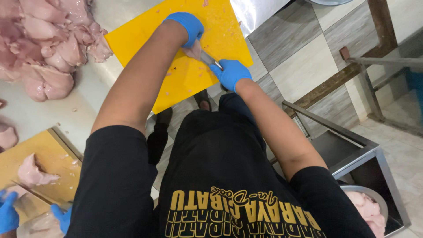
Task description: The person cuts raw chicken pieces on a yellow cutting board with a knife, trimming and slicing each piece, then moves finished pieces aside onto the stainless steel table and picks up the next piece to continue cutting.
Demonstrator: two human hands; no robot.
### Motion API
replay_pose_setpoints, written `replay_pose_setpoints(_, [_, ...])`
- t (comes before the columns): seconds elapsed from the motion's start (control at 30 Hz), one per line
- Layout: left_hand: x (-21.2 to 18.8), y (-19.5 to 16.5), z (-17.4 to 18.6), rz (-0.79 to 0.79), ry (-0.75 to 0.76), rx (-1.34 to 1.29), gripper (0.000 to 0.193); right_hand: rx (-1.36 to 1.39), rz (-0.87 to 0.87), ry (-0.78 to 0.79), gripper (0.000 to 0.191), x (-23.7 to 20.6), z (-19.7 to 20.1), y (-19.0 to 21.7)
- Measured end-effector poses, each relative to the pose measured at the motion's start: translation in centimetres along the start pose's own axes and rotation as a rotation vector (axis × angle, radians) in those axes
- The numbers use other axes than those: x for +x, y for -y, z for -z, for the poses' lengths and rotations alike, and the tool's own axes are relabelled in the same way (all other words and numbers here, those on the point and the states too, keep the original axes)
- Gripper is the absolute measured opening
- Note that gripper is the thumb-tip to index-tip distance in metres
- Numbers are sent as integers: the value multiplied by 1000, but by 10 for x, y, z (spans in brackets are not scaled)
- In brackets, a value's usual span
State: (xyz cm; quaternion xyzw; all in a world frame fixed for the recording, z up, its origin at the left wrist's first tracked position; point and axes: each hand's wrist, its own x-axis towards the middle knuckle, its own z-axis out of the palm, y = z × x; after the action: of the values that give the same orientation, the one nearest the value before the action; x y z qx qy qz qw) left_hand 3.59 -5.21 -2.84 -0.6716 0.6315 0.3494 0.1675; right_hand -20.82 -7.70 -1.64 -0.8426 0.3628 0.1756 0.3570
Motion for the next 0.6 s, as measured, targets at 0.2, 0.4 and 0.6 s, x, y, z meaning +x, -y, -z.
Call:
replay_pose_setpoints(0.2, [11, 15, -10, -34, -77, -64, 32, 31, -11, 44, 55, -8, 1, -6])
replay_pose_setpoints(0.4, [3, 7, -21, -72, -136, -141, 27, 139, -17, 194, 55, -22, 8, -17])
replay_pose_setpoints(0.6, [9, 8, -26, -53, -127, -124, 33, 144, -118, 226, 54, -14, 0, -2])
